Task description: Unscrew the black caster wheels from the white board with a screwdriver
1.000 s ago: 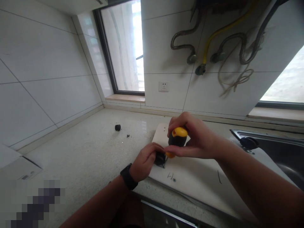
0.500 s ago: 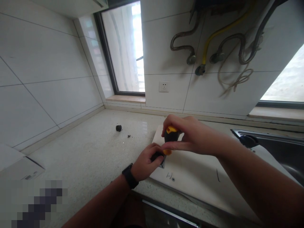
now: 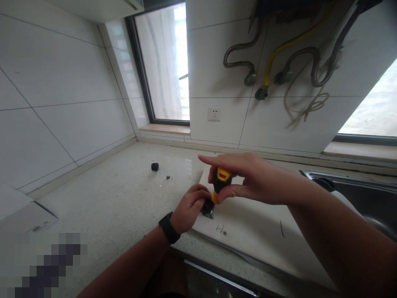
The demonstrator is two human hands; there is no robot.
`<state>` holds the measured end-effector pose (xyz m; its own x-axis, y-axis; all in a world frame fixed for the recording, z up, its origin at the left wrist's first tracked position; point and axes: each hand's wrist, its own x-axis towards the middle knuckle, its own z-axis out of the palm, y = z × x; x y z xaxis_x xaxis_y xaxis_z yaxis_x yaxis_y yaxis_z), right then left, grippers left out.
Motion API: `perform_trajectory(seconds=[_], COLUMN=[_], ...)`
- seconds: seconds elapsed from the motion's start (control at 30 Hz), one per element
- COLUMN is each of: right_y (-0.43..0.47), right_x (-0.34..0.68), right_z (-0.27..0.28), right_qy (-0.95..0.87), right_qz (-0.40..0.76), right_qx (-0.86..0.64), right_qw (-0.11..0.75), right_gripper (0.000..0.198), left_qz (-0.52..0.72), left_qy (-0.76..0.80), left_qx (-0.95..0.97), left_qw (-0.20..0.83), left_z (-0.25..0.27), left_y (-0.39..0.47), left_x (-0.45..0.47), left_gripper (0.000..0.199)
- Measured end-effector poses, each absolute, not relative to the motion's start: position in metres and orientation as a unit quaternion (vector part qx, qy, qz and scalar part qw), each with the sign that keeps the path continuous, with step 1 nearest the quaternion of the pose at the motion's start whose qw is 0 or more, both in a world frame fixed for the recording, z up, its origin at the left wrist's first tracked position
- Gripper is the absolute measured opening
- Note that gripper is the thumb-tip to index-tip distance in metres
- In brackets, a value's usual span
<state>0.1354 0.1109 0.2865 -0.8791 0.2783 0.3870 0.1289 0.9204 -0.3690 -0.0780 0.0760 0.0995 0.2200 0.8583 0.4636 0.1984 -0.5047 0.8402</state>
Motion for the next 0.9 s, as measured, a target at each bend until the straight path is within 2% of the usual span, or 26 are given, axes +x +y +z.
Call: perform_trajectory(seconds=[0.3,0.37,0.5,0.6,0.77,0.9], right_y=[0.122,0.123,0.119,0.114,0.11,0.115], right_x=[0.136,0.134,0.131,0.132,0.139,0.144], right_z=[0.278,0.28,0.285,0.288,0.291,0.294], right_qy=[-0.915,-0.917,-0.929,-0.914,-0.887,-0.88], right_qz=[0.336,0.331,0.219,0.186,0.258,0.347], right_qx=[-0.083,-0.092,-0.169,-0.225,-0.25,-0.2], right_qw=[0.205,0.201,0.246,0.282,0.29,0.253], right_gripper=[0.07,0.064,0.047,0.05,0.048,0.044], left_qz=[0.458,0.455,0.453,0.456,0.466,0.467], left_qy=[0.334,0.346,0.358,0.357,0.36,0.378], left_qx=[0.752,0.751,0.751,0.756,0.748,0.73], left_qw=[0.336,0.332,0.32,0.305,0.306,0.326], left_z=[0.112,0.113,0.116,0.119,0.121,0.12], left_y=[0.073,0.073,0.073,0.072,0.072,0.072], left_x=[-0.077,-0.076,-0.074,-0.073,-0.072,-0.072], left_gripper=[0.021,0.017,0.014,0.012,0.007,0.007])
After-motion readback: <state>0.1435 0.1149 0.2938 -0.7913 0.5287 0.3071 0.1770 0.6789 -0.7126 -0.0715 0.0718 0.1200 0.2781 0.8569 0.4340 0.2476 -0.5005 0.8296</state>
